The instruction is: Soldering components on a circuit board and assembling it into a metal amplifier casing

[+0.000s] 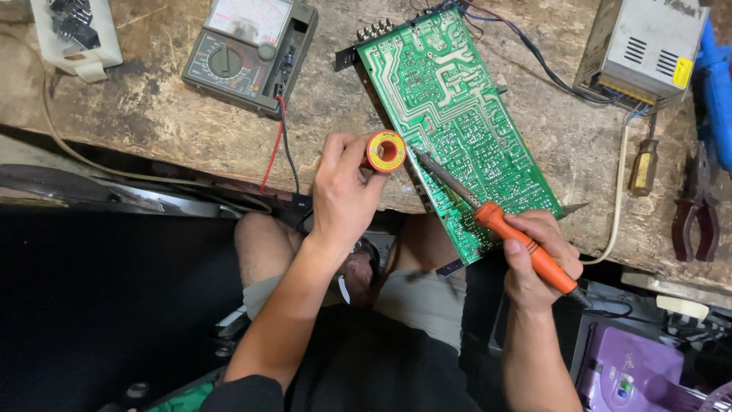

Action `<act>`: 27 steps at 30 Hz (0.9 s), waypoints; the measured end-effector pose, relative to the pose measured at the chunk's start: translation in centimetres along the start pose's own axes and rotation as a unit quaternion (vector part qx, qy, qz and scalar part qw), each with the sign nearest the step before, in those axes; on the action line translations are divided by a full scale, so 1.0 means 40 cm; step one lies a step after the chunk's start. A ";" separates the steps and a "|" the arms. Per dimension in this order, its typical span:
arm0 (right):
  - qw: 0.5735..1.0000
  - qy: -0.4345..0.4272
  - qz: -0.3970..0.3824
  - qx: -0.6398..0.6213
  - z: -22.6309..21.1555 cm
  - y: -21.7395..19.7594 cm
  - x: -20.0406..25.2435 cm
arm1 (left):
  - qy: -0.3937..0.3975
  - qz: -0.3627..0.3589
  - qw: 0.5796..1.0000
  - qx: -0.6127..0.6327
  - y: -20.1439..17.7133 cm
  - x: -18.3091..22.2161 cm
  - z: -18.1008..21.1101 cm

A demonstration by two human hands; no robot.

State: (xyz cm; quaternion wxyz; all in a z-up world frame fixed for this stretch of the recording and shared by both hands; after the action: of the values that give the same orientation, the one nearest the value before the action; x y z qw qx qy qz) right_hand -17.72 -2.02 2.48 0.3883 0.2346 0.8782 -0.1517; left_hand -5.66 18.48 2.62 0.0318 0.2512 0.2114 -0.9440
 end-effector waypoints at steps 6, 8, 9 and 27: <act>1.000 0.001 0.003 -0.003 0.003 -0.002 0.001 | 0.002 0.002 1.000 -0.004 0.007 -0.004 0.006; 1.000 -0.002 0.005 -0.002 0.004 -0.003 0.005 | 0.000 0.000 1.000 -0.003 0.007 -0.005 0.007; 1.000 -0.001 0.006 -0.003 0.005 -0.003 0.006 | 0.000 -0.001 1.000 -0.003 0.007 -0.007 0.010; 0.999 0.021 0.026 -0.025 0.010 -0.012 0.017 | 0.007 0.003 1.000 0.001 0.020 -0.004 0.009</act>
State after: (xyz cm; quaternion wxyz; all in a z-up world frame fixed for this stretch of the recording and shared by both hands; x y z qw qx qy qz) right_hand -18.13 -2.40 1.75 0.3793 0.2508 0.8832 -0.1149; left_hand -5.55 17.59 2.67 0.0325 0.2585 0.2104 -0.9423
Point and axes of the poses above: each hand's wrist, its own x-axis away from the middle knuckle, its own y-axis out of the palm, z = x × y, the point moved 6 cm from there along -x, towards the middle knuckle, and after that the axes turned 7 degrees about -y, right-handed, at the moved point
